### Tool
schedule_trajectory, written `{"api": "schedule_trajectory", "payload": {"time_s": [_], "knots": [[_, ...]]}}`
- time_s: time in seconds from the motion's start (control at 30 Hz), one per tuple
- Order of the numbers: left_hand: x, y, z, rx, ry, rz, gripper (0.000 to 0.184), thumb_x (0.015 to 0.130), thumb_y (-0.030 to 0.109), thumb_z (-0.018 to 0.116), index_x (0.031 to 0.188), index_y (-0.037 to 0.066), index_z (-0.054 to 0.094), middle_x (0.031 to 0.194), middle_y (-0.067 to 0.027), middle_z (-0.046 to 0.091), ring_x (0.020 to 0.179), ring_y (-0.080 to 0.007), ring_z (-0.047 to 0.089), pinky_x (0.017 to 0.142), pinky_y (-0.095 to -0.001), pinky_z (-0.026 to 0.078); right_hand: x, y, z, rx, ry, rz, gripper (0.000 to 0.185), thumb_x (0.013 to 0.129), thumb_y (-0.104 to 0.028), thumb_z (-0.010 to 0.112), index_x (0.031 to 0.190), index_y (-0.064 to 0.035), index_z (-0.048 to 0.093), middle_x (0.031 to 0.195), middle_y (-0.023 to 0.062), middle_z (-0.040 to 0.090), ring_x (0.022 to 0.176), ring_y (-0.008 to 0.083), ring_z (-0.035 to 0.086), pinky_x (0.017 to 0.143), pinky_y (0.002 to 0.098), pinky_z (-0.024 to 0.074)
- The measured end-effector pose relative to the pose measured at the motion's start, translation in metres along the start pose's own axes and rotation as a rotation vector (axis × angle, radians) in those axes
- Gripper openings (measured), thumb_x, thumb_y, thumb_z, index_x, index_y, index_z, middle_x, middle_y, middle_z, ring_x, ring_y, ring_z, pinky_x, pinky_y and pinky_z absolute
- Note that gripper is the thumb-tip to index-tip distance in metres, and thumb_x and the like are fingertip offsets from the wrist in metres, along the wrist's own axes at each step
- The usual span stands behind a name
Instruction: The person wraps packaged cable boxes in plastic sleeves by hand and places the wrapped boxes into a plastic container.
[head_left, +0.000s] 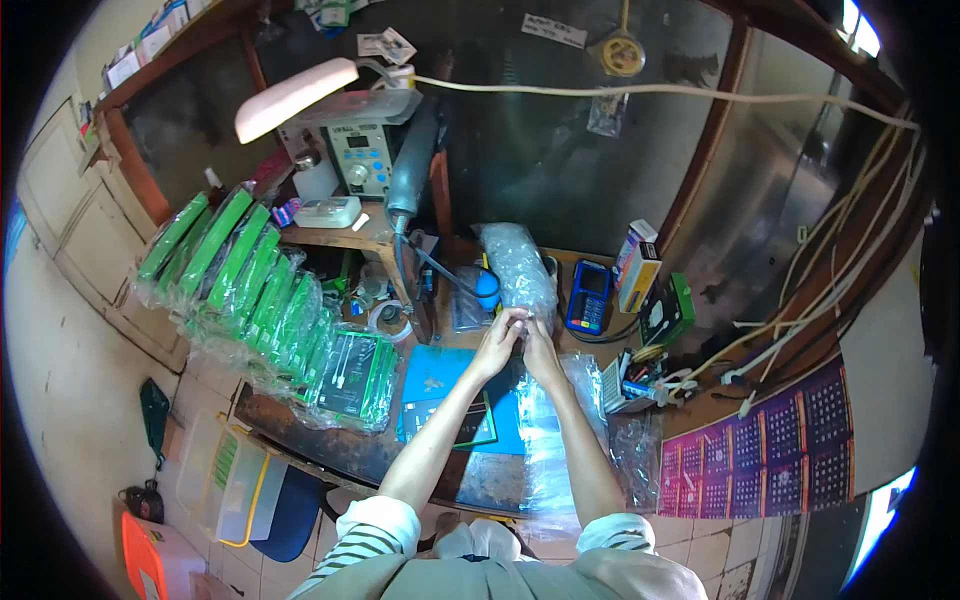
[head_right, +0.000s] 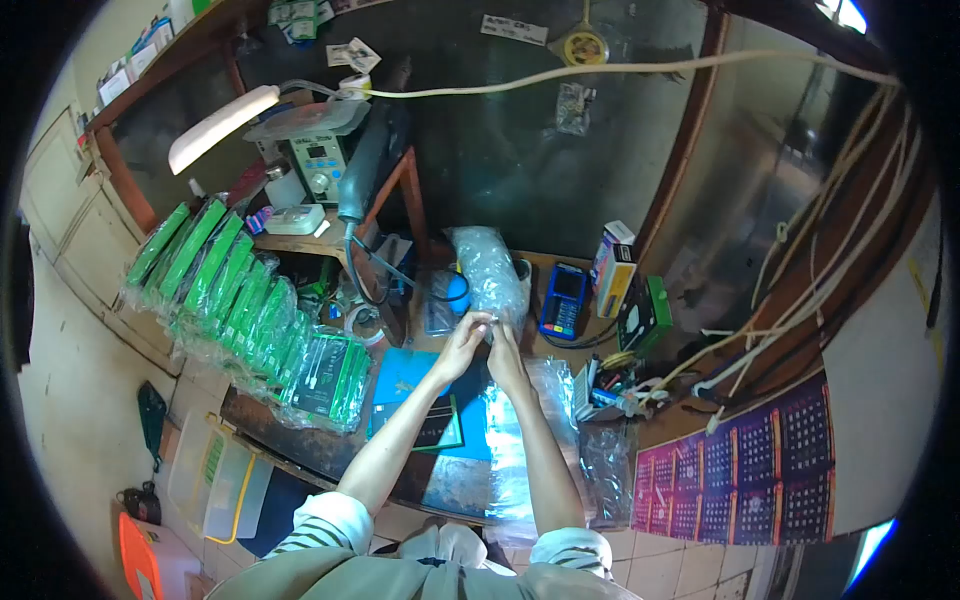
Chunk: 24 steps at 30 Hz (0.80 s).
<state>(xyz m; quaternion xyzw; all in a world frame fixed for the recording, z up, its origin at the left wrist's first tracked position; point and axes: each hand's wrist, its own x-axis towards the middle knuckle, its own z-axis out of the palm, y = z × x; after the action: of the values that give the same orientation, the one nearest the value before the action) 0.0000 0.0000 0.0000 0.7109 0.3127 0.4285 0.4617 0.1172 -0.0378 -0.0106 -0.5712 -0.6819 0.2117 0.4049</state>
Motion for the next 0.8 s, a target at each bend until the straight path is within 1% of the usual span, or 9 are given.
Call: {"api": "schedule_trajectory", "payload": {"time_s": [0.1,0.2,0.23,0.3,0.37,0.5,0.6,0.67,0.8], "knots": [[0.002,0.010,0.005,-0.055,0.005,-0.064,0.028,0.088,0.013,0.046,0.114,0.005,0.047,0.108,-0.0119,0.053,0.098,-0.0216,0.052,0.083,-0.0317,0.042,-0.020,-0.013,-0.017,-0.029,0.066,0.077,0.046,0.079,0.009,0.036,0.125,0.0037,0.038,0.133,0.0316,0.025,0.123,0.0411,0.028,0.101,0.0405,0.0277],[-0.015,0.022,0.002,0.103,0.074,-0.002,0.032,0.084,0.009,0.051,0.115,0.005,0.046,0.108,-0.0156,0.051,0.098,-0.0254,0.052,0.083,-0.0324,0.042,-0.060,-0.026,-0.039,-0.118,0.047,-0.029,0.034,0.082,0.002,0.044,0.116,0.0004,0.051,0.133,0.0207,0.034,0.117,0.0370,0.040,0.097,0.0376,0.0344],[-0.021,0.031,-0.002,0.307,0.139,0.101,0.034,0.081,0.007,0.052,0.114,0.004,0.047,0.104,-0.0161,0.050,0.099,-0.0265,0.050,0.087,-0.0337,0.039,-0.073,-0.039,-0.051,-0.123,0.041,0.029,0.033,0.083,0.001,0.045,0.115,0.0011,0.050,0.131,0.0205,0.036,0.117,0.0359,0.040,0.097,0.0365,0.0343],[-0.036,0.051,-0.002,0.339,0.277,0.150,0.035,0.079,0.007,0.054,0.113,0.004,0.048,0.101,-0.0160,0.050,0.098,-0.0272,0.048,0.089,-0.0354,0.037,-0.103,-0.050,-0.071,-0.200,0.073,0.007,0.031,0.083,-0.002,0.047,0.114,0.0016,0.051,0.130,0.0198,0.038,0.117,0.0348,0.040,0.098,0.0355,0.0332],[-0.060,0.079,-0.005,0.238,0.266,0.142,0.034,0.079,0.009,0.055,0.111,0.004,0.049,0.101,-0.0155,0.050,0.098,-0.0282,0.048,0.088,-0.0361,0.037,-0.137,-0.066,-0.082,-0.231,0.093,0.055,0.032,0.083,-0.004,0.050,0.115,0.0014,0.050,0.129,0.0190,0.040,0.119,0.0332,0.039,0.099,0.0358,0.0320],[-0.115,0.086,0.013,0.255,-0.155,0.137,0.032,0.078,0.013,0.058,0.108,0.005,0.052,0.108,-0.0130,0.052,0.104,-0.0285,0.048,0.091,-0.0373,0.037,-0.201,-0.082,-0.078,-0.349,0.123,0.174,0.039,0.082,-0.018,0.056,0.117,0.0002,0.049,0.127,0.0147,0.043,0.122,0.0294,0.036,0.099,0.0371,0.0303],[-0.152,0.052,0.043,0.205,-0.419,0.164,0.043,0.078,0.018,0.059,0.117,0.004,0.047,0.119,-0.0152,0.047,0.114,-0.0319,0.042,0.097,-0.0388,0.032,-0.245,-0.072,-0.048,-0.545,0.052,0.302,0.057,0.080,-0.032,0.057,0.127,-0.0036,0.041,0.133,0.0122,0.037,0.128,0.0270,0.026,0.105,0.0439,0.0175],[-0.176,0.029,0.061,0.343,-0.543,0.192,0.055,0.080,0.025,0.057,0.127,0.003,0.037,0.134,-0.0166,0.033,0.126,-0.0332,0.028,0.103,-0.0433,0.023,-0.261,-0.052,-0.025,-0.622,0.055,0.330,0.059,0.080,-0.032,0.057,0.128,-0.0031,0.039,0.135,0.0115,0.036,0.129,0.0266,0.025,0.105,0.0447,0.0147],[-0.186,0.026,0.070,0.696,-0.621,0.247,0.061,0.083,0.031,0.052,0.133,0.005,0.029,0.142,-0.0150,0.019,0.132,-0.0311,0.013,0.104,-0.0534,0.013,-0.266,-0.048,-0.010,-0.727,0.092,0.366,0.054,0.082,-0.025,0.053,0.129,-0.0024,0.037,0.137,0.0098,0.034,0.130,0.0251,0.023,0.106,0.0445,0.0110]]}}
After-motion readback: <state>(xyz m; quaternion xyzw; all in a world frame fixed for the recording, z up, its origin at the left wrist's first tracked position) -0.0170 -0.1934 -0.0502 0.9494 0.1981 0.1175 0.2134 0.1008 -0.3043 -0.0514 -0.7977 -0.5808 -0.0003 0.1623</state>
